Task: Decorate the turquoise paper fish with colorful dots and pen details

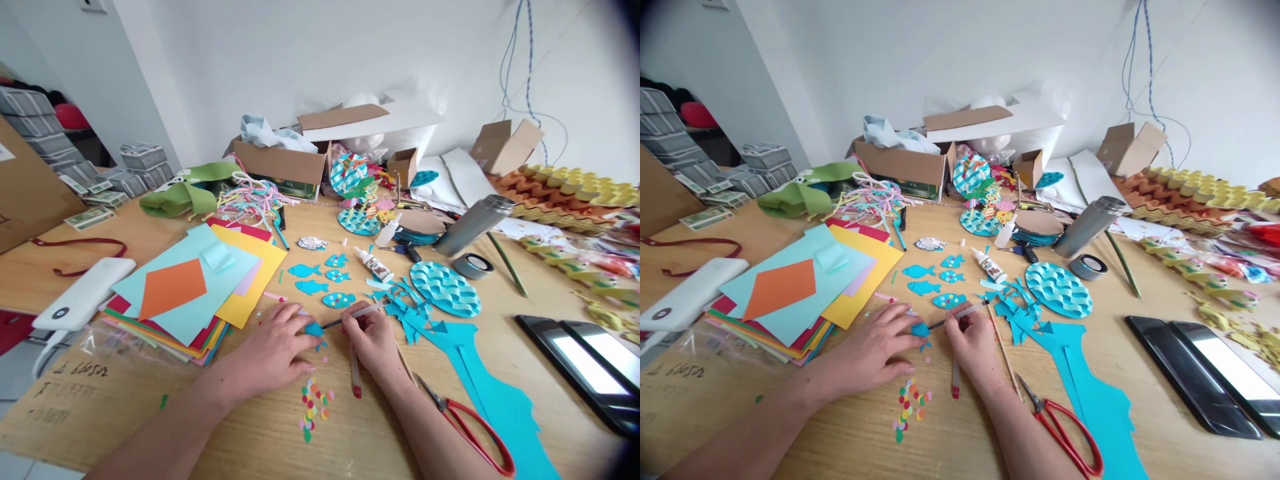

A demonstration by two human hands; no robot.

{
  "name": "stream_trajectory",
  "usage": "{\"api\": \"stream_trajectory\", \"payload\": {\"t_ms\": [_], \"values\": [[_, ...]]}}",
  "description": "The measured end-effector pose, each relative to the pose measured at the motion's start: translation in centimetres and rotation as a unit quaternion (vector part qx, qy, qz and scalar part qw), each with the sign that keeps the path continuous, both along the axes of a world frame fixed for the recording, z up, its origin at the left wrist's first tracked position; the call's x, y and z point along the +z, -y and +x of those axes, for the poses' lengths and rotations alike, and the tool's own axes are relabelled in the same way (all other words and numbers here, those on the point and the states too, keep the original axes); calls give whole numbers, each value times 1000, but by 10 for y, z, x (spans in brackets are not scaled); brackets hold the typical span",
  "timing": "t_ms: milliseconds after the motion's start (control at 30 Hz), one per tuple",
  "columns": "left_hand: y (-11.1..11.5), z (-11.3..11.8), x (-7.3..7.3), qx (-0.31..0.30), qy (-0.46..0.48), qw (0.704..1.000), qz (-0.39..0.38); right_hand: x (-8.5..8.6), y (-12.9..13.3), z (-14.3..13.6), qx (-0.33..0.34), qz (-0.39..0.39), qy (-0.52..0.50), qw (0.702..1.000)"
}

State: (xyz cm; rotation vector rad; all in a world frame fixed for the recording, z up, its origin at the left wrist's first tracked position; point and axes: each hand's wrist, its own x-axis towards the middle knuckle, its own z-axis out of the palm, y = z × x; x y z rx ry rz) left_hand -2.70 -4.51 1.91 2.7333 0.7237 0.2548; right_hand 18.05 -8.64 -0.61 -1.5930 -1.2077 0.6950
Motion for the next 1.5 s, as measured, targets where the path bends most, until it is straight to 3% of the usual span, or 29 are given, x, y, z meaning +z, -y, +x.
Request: {"api": "stream_trajectory", "payload": {"t_ms": [1100, 1367, 1500], "values": [[0, 0, -2, 0, -9, 1000, -6, -1, 1, 1, -2, -4, -8, 1000], [-1, 0, -3, -6, 3, 1000, 8, 1, 1, 9, -84, 96, -32, 991], [0, 0, -4, -6, 3, 1000, 16, 6, 1, 20, -87, 114, 29, 989]]}}
